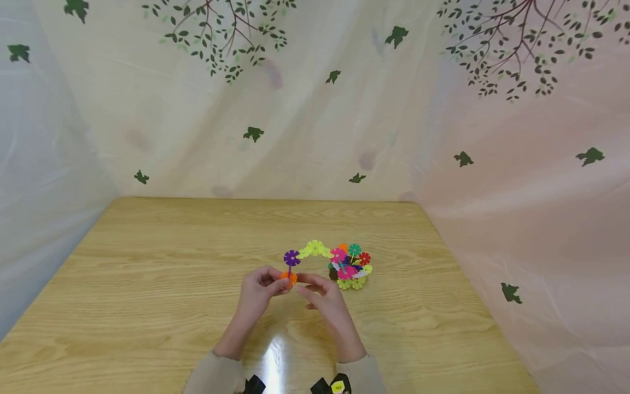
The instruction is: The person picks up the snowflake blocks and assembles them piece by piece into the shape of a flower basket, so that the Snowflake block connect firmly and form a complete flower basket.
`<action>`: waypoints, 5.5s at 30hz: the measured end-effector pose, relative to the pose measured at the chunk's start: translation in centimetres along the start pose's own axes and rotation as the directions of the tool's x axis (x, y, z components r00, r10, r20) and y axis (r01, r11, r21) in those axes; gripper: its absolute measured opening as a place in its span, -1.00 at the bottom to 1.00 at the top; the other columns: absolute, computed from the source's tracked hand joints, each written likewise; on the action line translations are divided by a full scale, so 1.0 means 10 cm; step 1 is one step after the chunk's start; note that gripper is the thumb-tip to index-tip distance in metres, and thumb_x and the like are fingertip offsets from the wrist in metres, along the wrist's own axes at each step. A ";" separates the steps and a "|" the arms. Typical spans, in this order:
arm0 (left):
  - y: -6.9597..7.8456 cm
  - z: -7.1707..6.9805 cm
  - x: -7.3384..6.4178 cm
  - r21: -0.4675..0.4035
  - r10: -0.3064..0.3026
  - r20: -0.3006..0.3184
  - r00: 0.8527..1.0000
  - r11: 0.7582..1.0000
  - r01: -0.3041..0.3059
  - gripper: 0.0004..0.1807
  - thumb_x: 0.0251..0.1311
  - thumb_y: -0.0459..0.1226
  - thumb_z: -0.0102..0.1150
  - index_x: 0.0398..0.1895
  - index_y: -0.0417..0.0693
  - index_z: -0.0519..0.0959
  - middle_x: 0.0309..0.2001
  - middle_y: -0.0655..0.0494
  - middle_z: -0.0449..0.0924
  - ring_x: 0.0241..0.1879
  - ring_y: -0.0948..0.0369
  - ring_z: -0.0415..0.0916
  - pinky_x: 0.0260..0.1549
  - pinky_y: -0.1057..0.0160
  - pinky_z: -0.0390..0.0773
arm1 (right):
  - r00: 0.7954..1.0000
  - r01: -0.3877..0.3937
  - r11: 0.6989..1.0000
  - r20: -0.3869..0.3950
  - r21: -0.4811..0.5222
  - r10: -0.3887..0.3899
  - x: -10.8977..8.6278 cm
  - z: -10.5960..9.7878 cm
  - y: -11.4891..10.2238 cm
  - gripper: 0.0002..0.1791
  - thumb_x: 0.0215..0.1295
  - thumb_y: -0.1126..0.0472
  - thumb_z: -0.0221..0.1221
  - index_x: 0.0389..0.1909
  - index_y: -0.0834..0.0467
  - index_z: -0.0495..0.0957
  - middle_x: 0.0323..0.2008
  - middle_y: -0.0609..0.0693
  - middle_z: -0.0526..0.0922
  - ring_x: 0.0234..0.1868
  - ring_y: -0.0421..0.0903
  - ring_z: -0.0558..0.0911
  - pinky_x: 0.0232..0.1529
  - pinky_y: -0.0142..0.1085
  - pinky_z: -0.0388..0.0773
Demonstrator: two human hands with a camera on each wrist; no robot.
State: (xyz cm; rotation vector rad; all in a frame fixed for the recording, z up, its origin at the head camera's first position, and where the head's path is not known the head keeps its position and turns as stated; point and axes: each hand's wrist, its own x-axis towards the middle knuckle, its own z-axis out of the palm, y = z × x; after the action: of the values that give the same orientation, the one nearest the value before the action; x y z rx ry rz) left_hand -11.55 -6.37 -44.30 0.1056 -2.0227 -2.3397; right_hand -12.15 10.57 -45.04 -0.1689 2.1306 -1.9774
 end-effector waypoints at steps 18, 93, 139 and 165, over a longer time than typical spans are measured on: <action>-0.01 0.18 0.41 0.073 0.069 0.042 0.997 0.995 -0.072 -0.91 0.12 -0.59 0.20 -0.35 -0.53 0.51 -0.44 -0.03 0.64 -0.49 0.35 0.60 -0.38 0.38 0.71 | 0.835 0.036 0.996 -0.545 -0.082 -0.075 0.14 -0.68 -0.13 -0.71 0.32 0.17 0.22 -0.04 0.26 0.63 -0.19 0.05 0.69 -0.31 -0.33 0.57 -0.40 -0.41 0.65; -0.17 -0.62 0.31 0.294 0.022 0.078 0.997 0.955 -0.044 -0.93 0.20 -0.58 0.10 -0.26 -0.47 0.50 -0.15 -0.30 0.57 -0.22 0.05 0.69 -0.23 0.15 0.74 | 0.976 0.056 0.985 -0.197 -0.165 -0.089 0.44 -0.16 0.19 -0.86 0.36 0.29 0.13 -0.17 0.26 0.59 -0.20 0.15 0.66 -0.24 -0.05 0.71 -0.44 -0.25 0.73; -0.22 -0.53 0.28 0.290 0.042 0.085 0.996 0.955 -0.065 -0.96 0.22 -0.57 0.10 -0.28 -0.45 0.49 -0.22 -0.30 0.62 -0.26 0.11 0.66 -0.30 0.28 0.73 | 0.971 0.103 0.966 -0.187 -0.238 -0.149 0.48 -0.27 0.22 -0.84 0.41 0.35 0.05 -0.10 0.21 0.56 -0.10 0.20 0.69 -0.13 0.05 0.71 -0.30 -0.26 0.74; -0.23 -0.53 0.26 0.279 0.048 0.069 0.996 0.958 -0.065 -0.95 0.22 -0.59 0.08 -0.27 -0.45 0.49 -0.20 -0.30 0.62 -0.30 0.24 0.63 -0.27 0.19 0.74 | 0.984 0.110 0.978 -0.119 -0.177 -0.132 0.49 -0.29 0.23 -0.92 0.35 0.43 0.07 -0.19 0.33 0.49 -0.21 0.34 0.69 -0.18 0.15 0.73 -0.39 -0.21 0.74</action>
State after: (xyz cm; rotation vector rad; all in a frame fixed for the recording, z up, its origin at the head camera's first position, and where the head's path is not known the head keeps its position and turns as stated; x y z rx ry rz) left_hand -13.64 -11.50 -47.43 -0.0150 -2.3427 -2.0327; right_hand -17.40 12.40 -47.62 -0.2088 2.4282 -1.9177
